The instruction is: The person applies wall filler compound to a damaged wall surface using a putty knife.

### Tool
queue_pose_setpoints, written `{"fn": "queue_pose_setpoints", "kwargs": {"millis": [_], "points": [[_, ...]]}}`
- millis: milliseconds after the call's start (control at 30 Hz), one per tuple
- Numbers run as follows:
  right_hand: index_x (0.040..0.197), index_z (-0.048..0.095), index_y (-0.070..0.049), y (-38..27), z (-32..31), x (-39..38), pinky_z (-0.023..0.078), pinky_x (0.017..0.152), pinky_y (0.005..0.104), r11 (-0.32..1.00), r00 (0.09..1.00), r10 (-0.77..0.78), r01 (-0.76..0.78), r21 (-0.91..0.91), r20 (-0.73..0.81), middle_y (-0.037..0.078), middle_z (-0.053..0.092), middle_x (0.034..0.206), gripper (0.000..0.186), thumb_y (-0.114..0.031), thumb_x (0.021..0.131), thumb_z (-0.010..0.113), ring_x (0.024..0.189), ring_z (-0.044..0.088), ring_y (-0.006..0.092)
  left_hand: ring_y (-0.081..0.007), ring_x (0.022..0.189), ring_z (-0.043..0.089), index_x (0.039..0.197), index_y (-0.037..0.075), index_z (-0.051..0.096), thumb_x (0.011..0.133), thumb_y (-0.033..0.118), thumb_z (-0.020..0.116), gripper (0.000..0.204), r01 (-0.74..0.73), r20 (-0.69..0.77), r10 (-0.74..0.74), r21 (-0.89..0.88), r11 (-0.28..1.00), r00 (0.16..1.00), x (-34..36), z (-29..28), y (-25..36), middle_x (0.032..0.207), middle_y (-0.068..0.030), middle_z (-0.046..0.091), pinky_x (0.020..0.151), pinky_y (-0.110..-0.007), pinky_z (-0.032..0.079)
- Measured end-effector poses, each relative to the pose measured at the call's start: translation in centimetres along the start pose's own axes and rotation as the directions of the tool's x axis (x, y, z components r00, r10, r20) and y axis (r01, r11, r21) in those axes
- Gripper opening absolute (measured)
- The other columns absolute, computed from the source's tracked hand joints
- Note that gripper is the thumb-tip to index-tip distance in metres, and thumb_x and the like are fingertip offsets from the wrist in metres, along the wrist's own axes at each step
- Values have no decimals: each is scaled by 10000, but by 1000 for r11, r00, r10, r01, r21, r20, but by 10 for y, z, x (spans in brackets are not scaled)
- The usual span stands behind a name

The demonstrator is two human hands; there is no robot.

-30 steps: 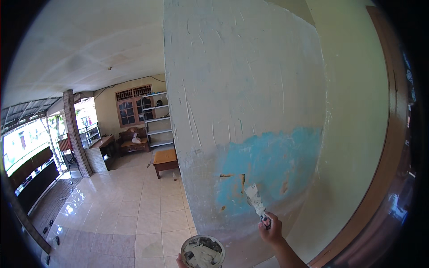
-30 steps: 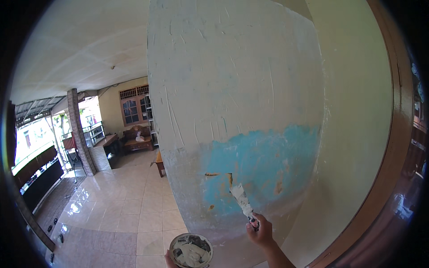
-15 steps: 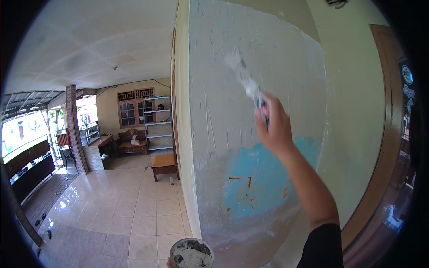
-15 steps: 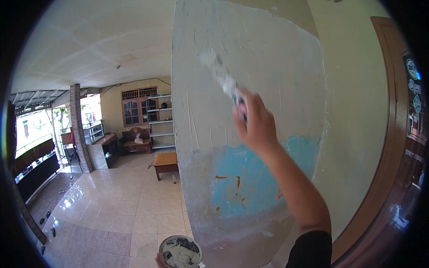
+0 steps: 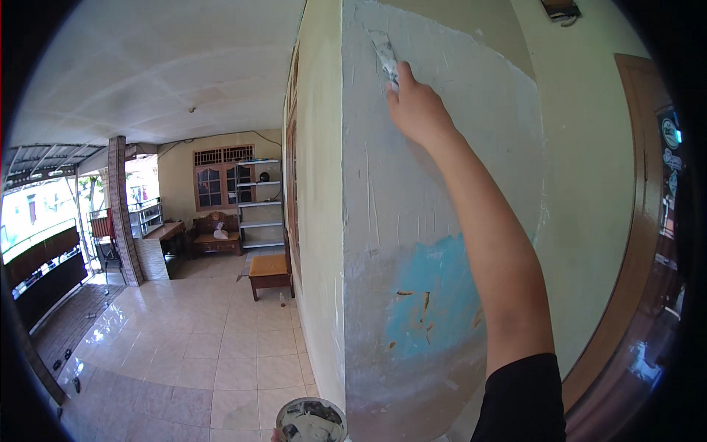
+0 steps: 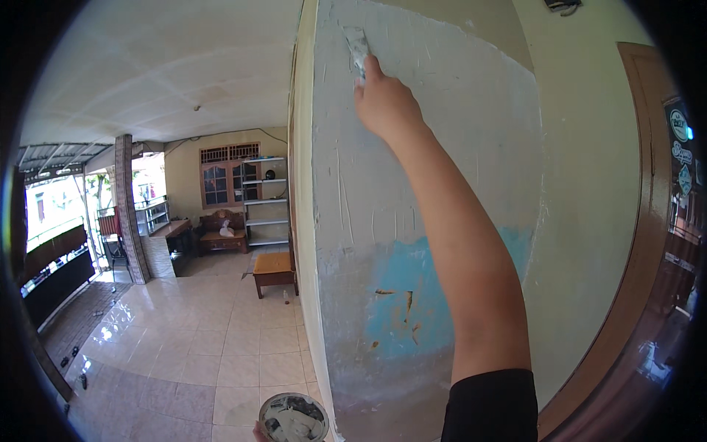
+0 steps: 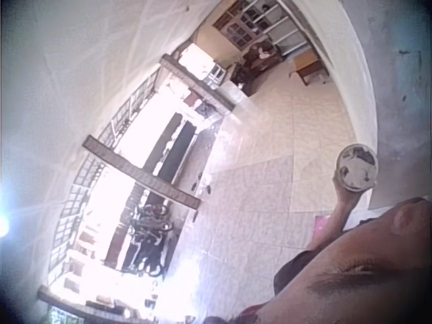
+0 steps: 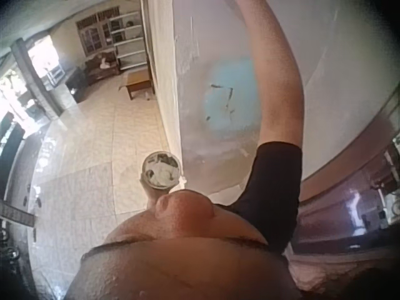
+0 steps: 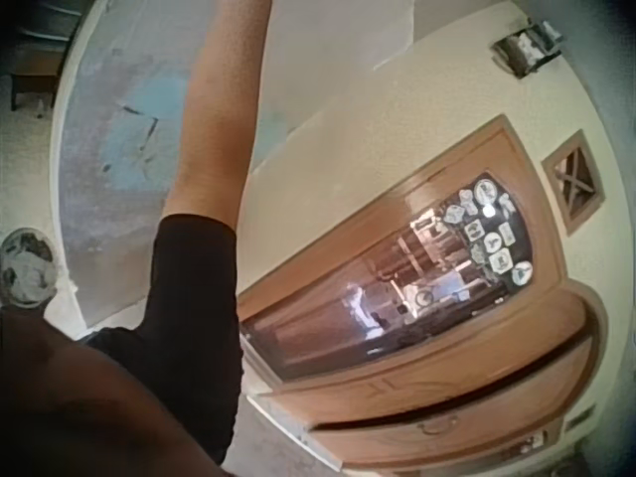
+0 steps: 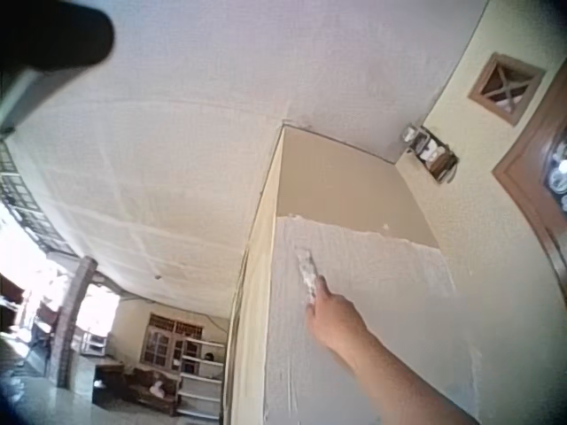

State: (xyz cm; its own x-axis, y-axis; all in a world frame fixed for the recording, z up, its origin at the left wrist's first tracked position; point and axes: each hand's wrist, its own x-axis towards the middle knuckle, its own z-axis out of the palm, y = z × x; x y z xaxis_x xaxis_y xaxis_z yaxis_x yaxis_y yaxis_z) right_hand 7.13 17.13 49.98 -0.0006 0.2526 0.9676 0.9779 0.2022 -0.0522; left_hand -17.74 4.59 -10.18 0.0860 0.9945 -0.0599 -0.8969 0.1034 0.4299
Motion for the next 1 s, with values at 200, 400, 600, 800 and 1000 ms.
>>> {"fn": "queue_pose_setpoints", "kwargs": {"millis": [200,400,600,800,1000], "points": [[1383,397,-57,-3,0,-73,556,766,530,997,981,-3,18,-75,193,251,696,951,451,-237,986,513,867,689,436,-276,1100,613,1349,64,521,558,285,827,876,-369,190,325,636,678,926,8,4,1,1257,-118,623,878,-486,569],[1369,422,-27,15,19,-154,560,705,521,997,972,-17,34,-69,233,240,687,903,455,-211,973,548,807,689,420,-227,1041,651,1305,15,531,478,104,1005,957,-561,434,405,780,279,805,7,18,0,1179,-108,662,863,-426,601],[1373,441,-5,35,44,-239,574,662,482,997,973,-20,35,-61,231,237,672,984,470,-219,973,565,785,703,376,-226,1067,638,1305,60,537,532,72,981,891,-58,54,43,339,939,998,-7,35,-1,1205,-102,641,882,-450,594],[1345,444,-19,56,38,-236,573,707,466,979,998,-52,42,199,42,236,674,1013,421,-189,978,562,856,700,396,-201,1041,643,1277,18,548,498,136,1008,912,-455,343,299,673,583,890,-11,33,-2,1169,-91,661,868,-390,590],[1291,407,-64,34,9,-95,545,744,535,987,988,-30,53,154,-151,250,685,989,349,-232,1003,509,884,676,457,-204,1027,650,1247,11,565,483,155,1018,900,-280,156,236,644,712,959,-18,49,6,1133,-95,670,871,-391,588]]}}
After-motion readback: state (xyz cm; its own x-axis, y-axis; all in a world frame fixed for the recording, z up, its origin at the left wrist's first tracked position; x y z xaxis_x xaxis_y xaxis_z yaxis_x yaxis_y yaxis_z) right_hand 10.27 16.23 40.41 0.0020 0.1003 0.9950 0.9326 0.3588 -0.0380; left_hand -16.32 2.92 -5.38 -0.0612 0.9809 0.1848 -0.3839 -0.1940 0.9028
